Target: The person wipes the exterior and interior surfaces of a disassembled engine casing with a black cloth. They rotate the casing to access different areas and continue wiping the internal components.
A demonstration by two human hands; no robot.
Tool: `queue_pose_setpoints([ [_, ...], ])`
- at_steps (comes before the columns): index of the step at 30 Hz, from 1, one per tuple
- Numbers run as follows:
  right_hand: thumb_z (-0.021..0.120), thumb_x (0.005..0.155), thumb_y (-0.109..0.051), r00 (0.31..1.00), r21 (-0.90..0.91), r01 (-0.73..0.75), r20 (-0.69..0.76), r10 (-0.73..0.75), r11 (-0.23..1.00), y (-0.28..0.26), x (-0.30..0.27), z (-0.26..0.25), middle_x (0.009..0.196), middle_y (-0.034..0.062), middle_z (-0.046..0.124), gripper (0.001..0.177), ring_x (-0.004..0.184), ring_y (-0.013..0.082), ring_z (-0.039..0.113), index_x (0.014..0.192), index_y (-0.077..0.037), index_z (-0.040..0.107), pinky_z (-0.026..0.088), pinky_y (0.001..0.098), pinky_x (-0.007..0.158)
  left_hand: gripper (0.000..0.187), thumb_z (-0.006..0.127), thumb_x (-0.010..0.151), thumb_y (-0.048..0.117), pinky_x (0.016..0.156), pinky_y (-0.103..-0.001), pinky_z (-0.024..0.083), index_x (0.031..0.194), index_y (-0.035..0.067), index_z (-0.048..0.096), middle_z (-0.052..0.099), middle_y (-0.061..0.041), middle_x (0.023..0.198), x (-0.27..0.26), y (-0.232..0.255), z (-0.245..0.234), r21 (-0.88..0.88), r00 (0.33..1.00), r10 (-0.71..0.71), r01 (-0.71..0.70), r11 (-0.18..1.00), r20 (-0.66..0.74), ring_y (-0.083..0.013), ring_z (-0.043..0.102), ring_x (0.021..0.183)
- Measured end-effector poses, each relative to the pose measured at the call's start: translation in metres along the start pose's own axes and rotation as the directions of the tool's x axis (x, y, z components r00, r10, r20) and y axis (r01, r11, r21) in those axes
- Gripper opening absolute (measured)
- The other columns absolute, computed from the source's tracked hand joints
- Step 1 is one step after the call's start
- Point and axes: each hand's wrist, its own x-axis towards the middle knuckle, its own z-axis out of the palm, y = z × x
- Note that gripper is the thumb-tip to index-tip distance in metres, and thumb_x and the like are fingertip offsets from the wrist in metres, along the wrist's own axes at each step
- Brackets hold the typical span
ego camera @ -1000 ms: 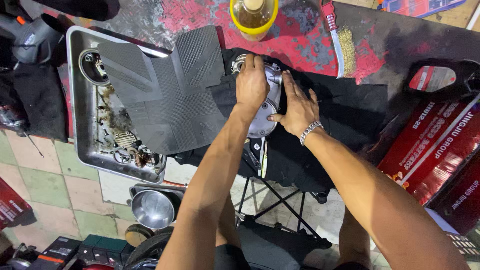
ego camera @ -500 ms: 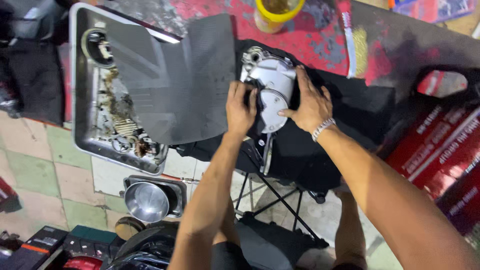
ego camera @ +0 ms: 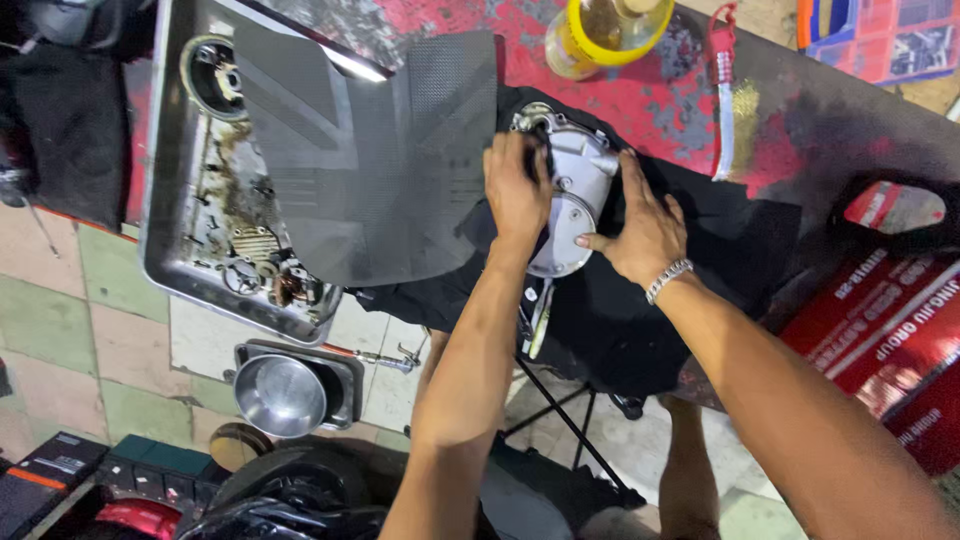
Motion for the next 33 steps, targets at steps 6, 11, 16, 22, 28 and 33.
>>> queue_pose_setpoints([
  [6, 0.093, 0.063, -0.047, 1.0, -0.021, 0.008, -0.006, -0.009, 1.0, 0.0, 0.009, -0.009, 0.169, 0.008, 0.023, 0.134, 0.15, 0.0268, 0.033, 0.161, -0.015, 0.009, 0.025, 0.0575, 0.115, 0.018, 0.065, 0.099, 0.015, 0.081, -0.053, 0.05, 0.107, 0.001, 0.056, 0.069, -0.025, 0.098, 0.012, -0.024, 0.005, 0.049, 0.959, -0.28, 0.277, 0.96, 0.054, -0.0479, 0.065, 0.094],
  [11, 0.094, 0.06, -0.048, 0.995, 0.119, -0.089, -0.034, 0.094, 0.989, 0.027, 0.008, 0.02, 0.167, 0.0148, 0.028, 0.142, 0.146, 0.033, 0.039, 0.164, -0.011, 0.006, 0.029, 0.0553, 0.117, 0.02, 0.061, 0.099, 0.016, 0.079, -0.052, 0.054, 0.111, 0.002, 0.054, 0.073, -0.025, 0.098, -0.032, -0.047, -0.037, 0.093, 0.887, -0.403, 0.393, 0.915, 0.226, -0.047, 0.07, 0.092],
  [16, 0.096, 0.055, -0.05, 0.996, 0.493, -0.049, -0.044, 0.081, 0.869, 0.054, 0.017, 0.05, 0.159, 0.0238, 0.036, 0.143, 0.145, 0.0331, 0.042, 0.161, 0.0, 0.015, 0.038, 0.0432, 0.117, 0.029, 0.058, 0.099, 0.018, 0.081, -0.05, 0.053, 0.122, 0.002, 0.049, 0.074, -0.025, 0.102, -0.052, -0.053, -0.047, 0.068, 0.842, -0.482, 0.48, 0.874, 0.241, -0.0452, 0.069, 0.098],
  [22, 0.09, 0.067, -0.048, 0.988, 0.515, 0.047, 0.104, -0.116, 0.856, 0.078, 0.037, 0.058, 0.162, 0.0202, 0.042, 0.109, 0.151, 0.0309, 0.039, 0.154, -0.001, 0.045, 0.032, 0.0411, 0.122, 0.043, 0.048, 0.1, 0.013, 0.106, -0.039, 0.048, 0.141, 0.011, 0.061, 0.067, -0.023, 0.133, -0.047, -0.079, -0.035, -0.025, 0.856, -0.363, 0.399, 0.916, 0.368, -0.0339, 0.064, 0.126],
  [28, 0.083, 0.08, -0.04, 0.97, 0.735, 0.145, 0.027, -0.242, 0.662, 0.056, 0.011, 0.055, 0.165, 0.018, 0.037, 0.098, 0.155, 0.0275, 0.03, 0.157, 0.0, 0.037, 0.023, 0.0394, 0.126, 0.042, 0.044, 0.099, 0.01, 0.105, -0.036, 0.05, 0.135, 0.005, 0.065, 0.074, -0.02, 0.126, -0.04, -0.063, -0.046, -0.159, 0.877, -0.349, 0.416, 0.895, 0.331, -0.0295, 0.07, 0.119],
  [33, 0.062, 0.102, -0.04, 0.921, 0.935, 0.272, -0.185, -0.342, 0.229, 0.039, -0.041, 0.049, 0.174, 0.016, 0.024, 0.082, 0.161, 0.0261, 0.019, 0.163, 0.001, 0.024, 0.014, 0.0397, 0.131, 0.043, 0.041, 0.101, 0.009, 0.104, -0.035, 0.051, 0.139, 0.003, 0.061, 0.071, -0.023, 0.128, -0.064, -0.011, -0.083, -0.085, 0.93, -0.296, 0.32, 0.943, 0.218, -0.0301, 0.07, 0.119],
])
